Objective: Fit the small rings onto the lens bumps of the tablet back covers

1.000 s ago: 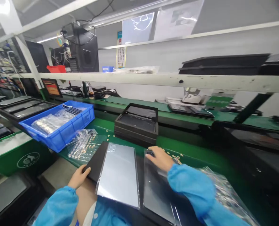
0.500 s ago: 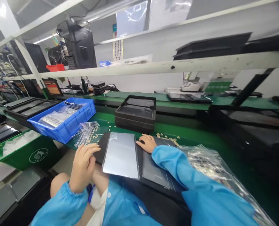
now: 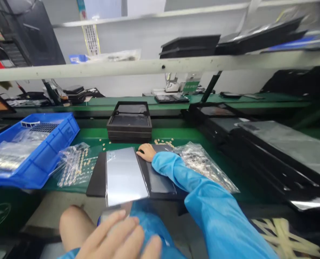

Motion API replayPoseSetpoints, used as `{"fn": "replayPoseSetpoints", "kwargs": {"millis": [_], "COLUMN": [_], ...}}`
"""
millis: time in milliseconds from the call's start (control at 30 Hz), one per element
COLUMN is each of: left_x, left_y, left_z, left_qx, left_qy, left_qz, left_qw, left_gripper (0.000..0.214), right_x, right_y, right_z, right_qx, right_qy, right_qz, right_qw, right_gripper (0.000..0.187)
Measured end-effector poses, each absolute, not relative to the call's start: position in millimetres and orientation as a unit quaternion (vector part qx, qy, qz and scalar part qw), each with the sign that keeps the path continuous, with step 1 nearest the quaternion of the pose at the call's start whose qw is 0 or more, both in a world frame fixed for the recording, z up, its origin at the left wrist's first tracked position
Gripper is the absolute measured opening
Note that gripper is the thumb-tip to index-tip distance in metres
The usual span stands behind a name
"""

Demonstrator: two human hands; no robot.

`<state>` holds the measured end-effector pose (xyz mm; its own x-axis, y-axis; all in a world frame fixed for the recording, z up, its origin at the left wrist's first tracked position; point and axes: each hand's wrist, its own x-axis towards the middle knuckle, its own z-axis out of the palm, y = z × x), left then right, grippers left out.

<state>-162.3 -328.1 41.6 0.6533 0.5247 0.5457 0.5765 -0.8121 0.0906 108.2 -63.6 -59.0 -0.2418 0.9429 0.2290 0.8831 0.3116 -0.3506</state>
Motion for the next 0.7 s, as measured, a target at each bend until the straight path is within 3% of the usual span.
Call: {"fn": "replayPoseSetpoints", "kwargs": {"millis": [67, 200, 300, 467, 700], "left_x": [-172.7, -188.6, -197.8, -202.4, -197.9], "left_y": [-259.7, -106.5, -45.6, -48.0, -57.2], "left_z": [34.0, -14.1, -56.3, -80.4, -68.2], "left_qx": [-0.913, -0.854, -0.816, -0.772, -0.731], "left_qy": [-0.298, -0.442, -0.509, -0.566, -0.602], "left_qz": [-0.276, -0.273, -0.268, -0.269, -0.279], "left_qw": [0.022, -0.021, -0.051, -0.104, -0.158], "left_gripper": [0.037, 0.037, 0.039, 0.044, 0.043], "right_x": [104.8, 88.2, 68.2, 52.2, 59.9], "right_y": [-58.9, -32.5, -15.7, -16.4, -17.0], "right_z": [-56.3, -59.4, -66.3, -76.0, -78.5], "right_qx": [-0.583, -0.571, -0.541, -0.513, -0.499], "right_qy": [-0.780, -0.781, -0.797, -0.800, -0.791], "right_qz": [0.075, 0.111, 0.164, 0.213, 0.235], "right_qw": [0.214, 0.227, 0.212, 0.225, 0.265], "right_gripper": [0.030, 0.027, 0.023, 0.012, 0.024]}}
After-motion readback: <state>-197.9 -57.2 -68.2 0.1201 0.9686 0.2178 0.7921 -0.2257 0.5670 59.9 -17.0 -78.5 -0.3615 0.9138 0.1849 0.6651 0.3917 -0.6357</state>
